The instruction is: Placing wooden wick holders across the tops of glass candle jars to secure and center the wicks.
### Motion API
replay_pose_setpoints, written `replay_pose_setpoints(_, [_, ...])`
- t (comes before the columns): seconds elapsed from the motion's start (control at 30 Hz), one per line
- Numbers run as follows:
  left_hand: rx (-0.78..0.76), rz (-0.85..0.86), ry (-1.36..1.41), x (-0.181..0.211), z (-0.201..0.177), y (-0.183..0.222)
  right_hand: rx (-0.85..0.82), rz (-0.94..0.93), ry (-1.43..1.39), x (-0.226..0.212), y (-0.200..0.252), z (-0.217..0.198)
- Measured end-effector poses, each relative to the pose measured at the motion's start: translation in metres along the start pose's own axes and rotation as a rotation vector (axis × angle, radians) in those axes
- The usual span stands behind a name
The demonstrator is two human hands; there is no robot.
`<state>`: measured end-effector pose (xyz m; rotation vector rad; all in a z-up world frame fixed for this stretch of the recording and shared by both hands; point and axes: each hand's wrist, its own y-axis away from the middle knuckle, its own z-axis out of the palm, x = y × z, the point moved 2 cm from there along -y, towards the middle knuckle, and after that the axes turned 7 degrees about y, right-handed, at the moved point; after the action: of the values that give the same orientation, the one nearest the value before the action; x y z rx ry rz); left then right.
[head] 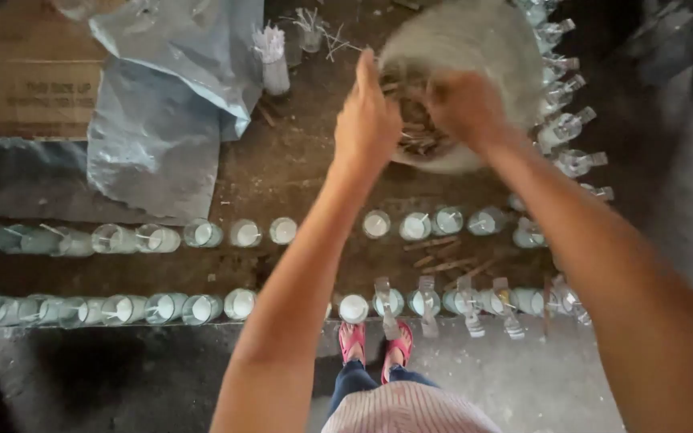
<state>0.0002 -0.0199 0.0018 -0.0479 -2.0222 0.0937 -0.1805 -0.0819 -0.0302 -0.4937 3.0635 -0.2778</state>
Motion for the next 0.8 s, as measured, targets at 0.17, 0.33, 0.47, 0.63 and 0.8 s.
replay_pose_setpoints(0.17, [0.04,-0.08,0.011,-0.034,0.013,-0.072,0.676,0.013,-0.603,0.044,0.03,-0.065])
replay_pose_setpoints(0.33, [0.165,-0.263,0.061,-0.055,0.006,-0.094,0.566,0.128,-1.006,0.041,0.085,-0.095])
replay_pose_setpoints(0.47, [0.411,0.349,0.094,-0.03,0.009,-0.013,-0.128,0.465,-0.714,0.005,0.139,-0.117])
replay_pose_setpoints(0.63, [-0.102,0.176,0.111,-0.027,0.104,0.076,-0.154,0.379,-0.887,0.018,0.207,-0.053])
replay_pose_setpoints(0.8, [-0.359,-0.152,0.594,-0.05,0.152,0.108,-0.233,0.321,-1.066,0.049,0.237,0.02])
